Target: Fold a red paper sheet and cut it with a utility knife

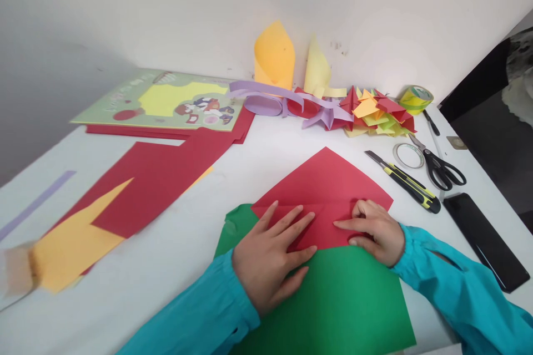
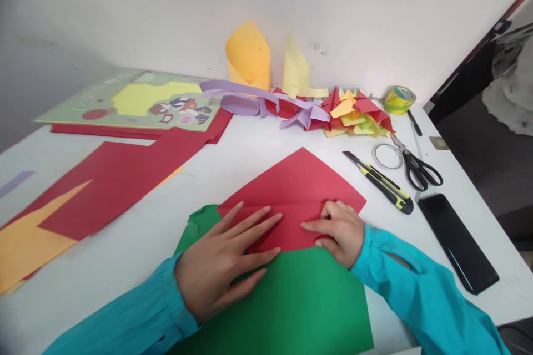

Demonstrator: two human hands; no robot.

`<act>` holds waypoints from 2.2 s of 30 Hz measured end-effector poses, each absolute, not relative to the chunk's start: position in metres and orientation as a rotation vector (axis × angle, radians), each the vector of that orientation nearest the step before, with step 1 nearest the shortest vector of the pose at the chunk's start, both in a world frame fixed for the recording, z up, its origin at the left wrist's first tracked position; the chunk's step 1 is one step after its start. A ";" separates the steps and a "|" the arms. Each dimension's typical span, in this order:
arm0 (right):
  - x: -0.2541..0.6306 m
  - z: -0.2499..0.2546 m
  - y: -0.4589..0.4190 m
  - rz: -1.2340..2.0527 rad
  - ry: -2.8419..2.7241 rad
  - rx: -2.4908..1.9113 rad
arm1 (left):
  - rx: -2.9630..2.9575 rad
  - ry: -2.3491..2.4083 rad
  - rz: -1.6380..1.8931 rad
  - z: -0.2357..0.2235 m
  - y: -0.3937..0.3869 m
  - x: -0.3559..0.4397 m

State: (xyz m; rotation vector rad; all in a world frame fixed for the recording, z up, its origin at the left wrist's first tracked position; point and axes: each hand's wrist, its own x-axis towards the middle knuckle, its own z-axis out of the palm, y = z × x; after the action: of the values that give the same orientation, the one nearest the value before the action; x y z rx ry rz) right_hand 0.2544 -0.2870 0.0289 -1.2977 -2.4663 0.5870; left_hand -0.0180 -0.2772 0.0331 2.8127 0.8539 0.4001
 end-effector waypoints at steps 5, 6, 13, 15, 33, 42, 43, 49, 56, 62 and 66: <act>0.264 0.030 -0.284 0.677 -2.452 -1.310 | 2.791 0.897 0.388 0.036 -0.273 -0.028; 0.265 0.031 -0.284 0.682 -2.453 -1.319 | 2.792 0.900 0.381 0.036 -0.272 -0.030; 0.272 0.033 -0.281 0.681 -2.493 -1.319 | 2.820 0.914 0.339 0.036 -0.268 -0.042; 0.272 0.034 -0.281 0.666 -2.504 -1.267 | 2.809 0.909 0.328 0.035 -0.267 -0.044; 0.227 0.037 -0.306 -0.004 -2.675 -1.188 | 2.836 0.767 0.551 0.024 -0.278 -0.008; 0.235 0.041 -0.302 0.008 -2.515 -1.081 | 2.838 0.748 0.588 0.027 -0.273 -0.011; 0.238 0.042 -0.301 0.013 -2.509 -1.079 | 2.832 0.751 0.601 0.029 -0.273 -0.010; 0.246 0.045 -0.299 0.076 -2.524 -1.063 | 2.796 0.750 0.670 0.035 -0.282 0.002; 0.243 0.039 -0.300 0.119 -2.545 -1.000 | 2.841 0.720 0.558 0.022 -0.290 0.009; 0.240 0.038 -0.300 0.113 -2.508 -0.983 | 2.857 0.705 0.630 0.018 -0.286 0.006; 0.240 0.036 -0.299 0.096 -2.477 -0.978 | 2.854 0.686 0.627 0.014 -0.284 0.003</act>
State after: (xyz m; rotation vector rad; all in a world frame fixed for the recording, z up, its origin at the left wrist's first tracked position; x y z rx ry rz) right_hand 0.2403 -0.2992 0.0361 -0.9777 -2.4774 0.0958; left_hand 0.0032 -0.2838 0.0144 2.8543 0.6861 0.6268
